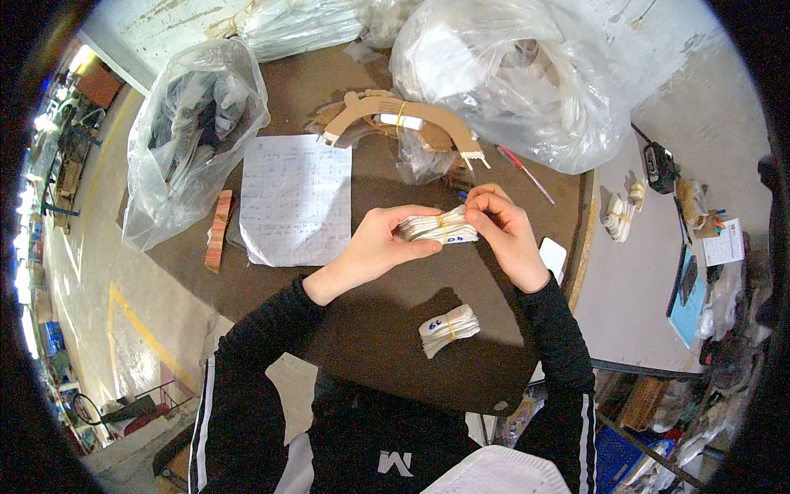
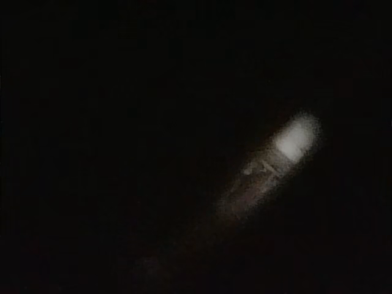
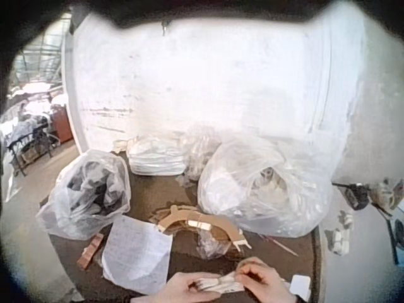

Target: The person repeatedly picks up small white plastic items, aligns them into stacks, and secures each stack with a rubber band. They place the finished bundles on the table and continue the process with additional items.

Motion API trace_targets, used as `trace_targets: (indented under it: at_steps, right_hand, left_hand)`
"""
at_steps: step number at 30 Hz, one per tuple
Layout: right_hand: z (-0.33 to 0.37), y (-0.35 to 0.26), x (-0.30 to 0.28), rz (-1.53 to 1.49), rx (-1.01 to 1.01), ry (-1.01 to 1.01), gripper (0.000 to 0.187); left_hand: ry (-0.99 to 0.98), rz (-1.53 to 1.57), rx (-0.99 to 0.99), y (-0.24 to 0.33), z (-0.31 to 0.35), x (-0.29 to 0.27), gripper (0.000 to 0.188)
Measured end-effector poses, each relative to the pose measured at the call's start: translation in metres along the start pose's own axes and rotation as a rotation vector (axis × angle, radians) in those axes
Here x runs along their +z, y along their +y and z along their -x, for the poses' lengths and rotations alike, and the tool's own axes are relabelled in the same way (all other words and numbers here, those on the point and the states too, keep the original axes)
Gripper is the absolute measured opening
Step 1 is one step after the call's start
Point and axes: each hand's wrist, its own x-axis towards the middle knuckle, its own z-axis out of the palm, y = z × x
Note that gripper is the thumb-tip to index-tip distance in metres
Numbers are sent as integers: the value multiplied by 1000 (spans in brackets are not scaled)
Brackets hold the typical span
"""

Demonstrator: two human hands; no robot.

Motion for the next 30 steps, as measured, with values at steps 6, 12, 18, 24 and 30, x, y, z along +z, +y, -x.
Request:
trace_targets:
  at_steps: [6,12,18,24,30]
  right_hand:
    - [-2,-4,4,107,-120,93,10]
    - [7,-14,16,436,-141,66,17]
    - [10,-1,34,644,-218,149,17]
    - [10,0,35,527,-73,95,11]
    - [5,2,29,-22,-29,193,7]
  left_hand:
    - [37,-345,239,9,7,-2,44]
    - [264,-496,343,5,6,5,45]
    - [233,-531,371,0,7,14,47]
    - [180,-349,195,-3,2,8,35]
    - [141,-144,58,-6,-2,-4,34]
